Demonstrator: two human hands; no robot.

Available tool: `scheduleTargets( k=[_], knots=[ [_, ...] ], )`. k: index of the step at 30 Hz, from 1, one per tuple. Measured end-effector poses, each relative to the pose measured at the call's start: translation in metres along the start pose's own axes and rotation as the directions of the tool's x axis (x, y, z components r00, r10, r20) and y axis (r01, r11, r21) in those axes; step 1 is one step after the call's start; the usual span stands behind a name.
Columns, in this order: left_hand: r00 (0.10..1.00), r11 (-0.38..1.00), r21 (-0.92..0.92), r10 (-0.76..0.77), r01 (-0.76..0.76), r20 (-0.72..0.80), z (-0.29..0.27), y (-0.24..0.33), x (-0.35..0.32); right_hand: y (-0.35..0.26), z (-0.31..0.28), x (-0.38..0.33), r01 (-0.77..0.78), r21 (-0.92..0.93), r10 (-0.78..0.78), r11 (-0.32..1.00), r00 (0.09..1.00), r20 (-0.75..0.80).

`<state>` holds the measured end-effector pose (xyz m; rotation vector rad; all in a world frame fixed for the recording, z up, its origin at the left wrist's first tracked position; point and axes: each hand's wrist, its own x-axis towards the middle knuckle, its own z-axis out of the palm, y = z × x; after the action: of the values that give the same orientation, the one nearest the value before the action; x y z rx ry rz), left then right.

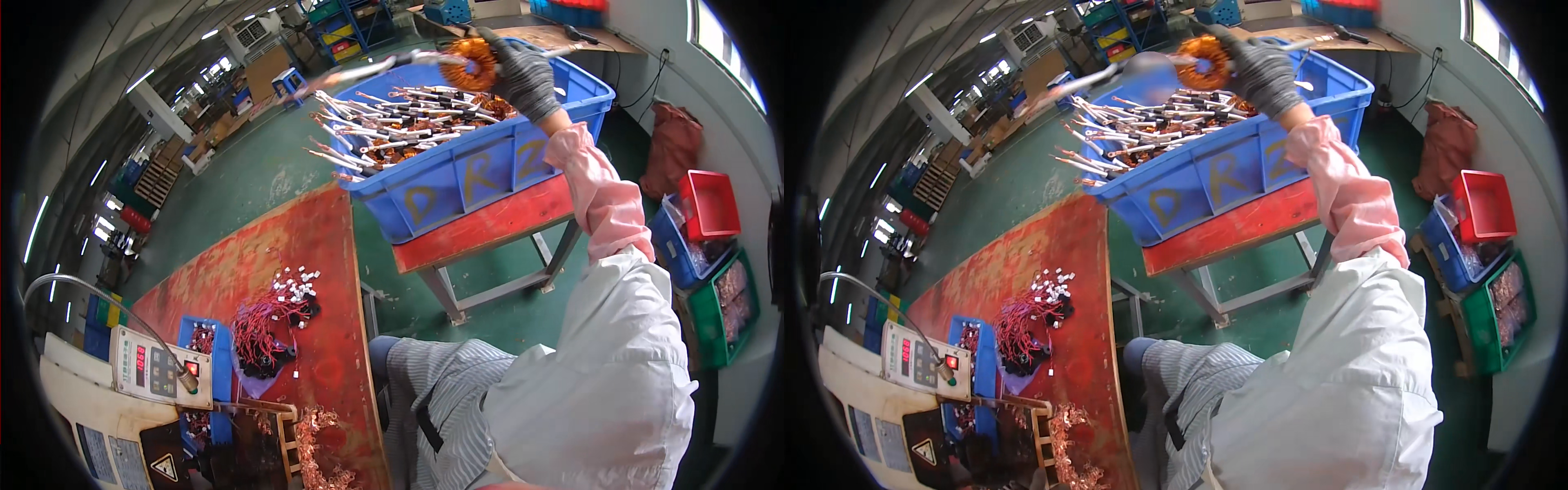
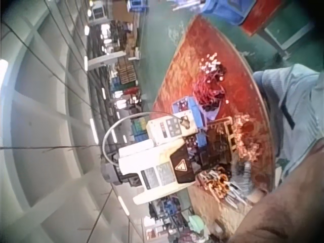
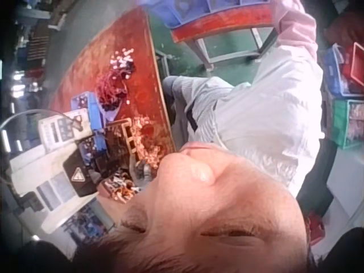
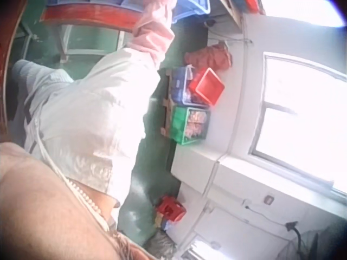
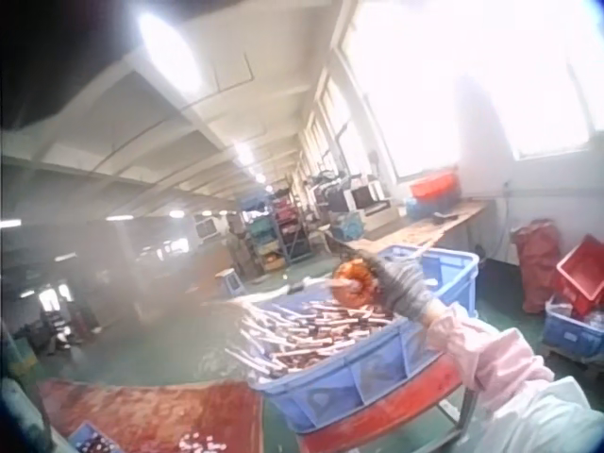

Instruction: Crimping metal ring terminals onto the wire ends of copper-wound toroid coils using a pneumatic crimping machine.

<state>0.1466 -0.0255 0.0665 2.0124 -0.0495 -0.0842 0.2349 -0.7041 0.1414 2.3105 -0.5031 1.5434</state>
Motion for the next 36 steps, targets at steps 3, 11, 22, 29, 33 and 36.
scheduleTargets(
  k=[3,11,22,29,33,36],
  knots=[
    [0.983,0.995,-0.086,0.067,-0.053,0.174,0.037,0.009,0.018,0.040,0.020,-0.011,-0.059,0.013,0.059,0.998,0.998,0.003],
    [0.404,0.333,0.236,0.819,-0.913,0.408,0.237,0.154,0.170,0.106,0.040,0.000,-0.083,-0.182,0.118,0.980,0.974,0.193],
    [0.122,-0.032,0.414,0.933,-0.910,0.339,0.399,0.197,0.278,0.111,0.056,-0.019,0.092,-0.199,-0.012,0.976,0.929,0.369],
    [0.130,-0.038,0.431,0.927,-0.902,0.353,0.396,0.186,0.287,0.094,0.042,-0.020,-0.024,-0.191,0.112,0.981,0.879,0.463],
    [0.080,-0.064,0.481,0.959,-0.874,0.272,0.399,0.184,0.289,0.099,0.048,-0.024,-0.008,-0.248,0.133,0.969,0.861,0.490],
    [0.088,-0.055,0.486,0.960,-0.872,0.267,0.398,0.183,0.290,0.104,0.048,-0.022,0.046,-0.134,0.013,0.990,0.914,0.407]
  ],
)
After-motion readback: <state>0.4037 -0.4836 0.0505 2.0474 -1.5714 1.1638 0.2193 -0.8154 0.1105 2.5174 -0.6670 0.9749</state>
